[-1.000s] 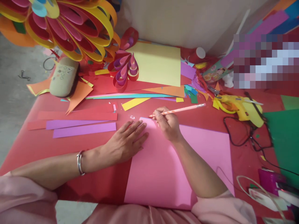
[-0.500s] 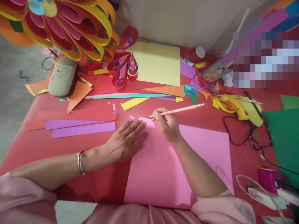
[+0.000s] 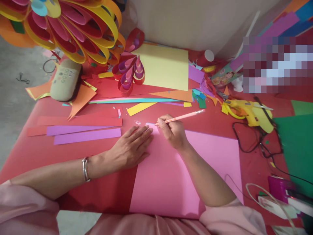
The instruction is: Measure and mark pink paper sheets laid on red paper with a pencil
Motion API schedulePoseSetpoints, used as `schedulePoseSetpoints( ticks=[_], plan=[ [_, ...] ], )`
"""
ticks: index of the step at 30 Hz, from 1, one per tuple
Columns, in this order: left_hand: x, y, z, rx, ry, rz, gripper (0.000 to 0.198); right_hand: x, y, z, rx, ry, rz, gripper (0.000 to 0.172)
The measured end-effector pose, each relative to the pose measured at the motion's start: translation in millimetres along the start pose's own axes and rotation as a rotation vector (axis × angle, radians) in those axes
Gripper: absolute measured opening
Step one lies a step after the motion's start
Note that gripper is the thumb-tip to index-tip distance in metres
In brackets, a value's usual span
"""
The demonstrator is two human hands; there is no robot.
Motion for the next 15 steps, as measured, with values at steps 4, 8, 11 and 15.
schedulePoseSetpoints(
  ticks=[4, 8, 11, 15],
  plan=[
    [0.1, -2.9, -2.7, 0.013, 0.005, -0.001, 0.047, -0.5, 0.1, 0.8, -0.011, -0.003, -0.003, 0.032],
    [-0.2, -3.7, -3.1, 0.006, 0.016, -0.004, 0.047, 0.1, 0.2, 0.1, -0.004, -0.016, 0.007, 0.031],
    [-0.3, -3.9, -3.5, 0.014, 0.012, -0.001, 0.046, 3.6, 0.6, -1.9, 0.041, -0.062, 0.035, 0.031],
    [-1.2, -3.7, -3.2, 0.014, 0.005, -0.004, 0.045, 8.8, 1.4, -6.1, 0.143, -0.143, 0.065, 0.031]
  ],
)
Point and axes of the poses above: each hand's wrist, its own y-axis away from the middle knuckle, its own z-axis out of the palm, x = y × z, the point moved 6 cm from there along -y, towards the middle knuckle, and after that the axes turned 13 degrees about -z, right-handed, at the moved point
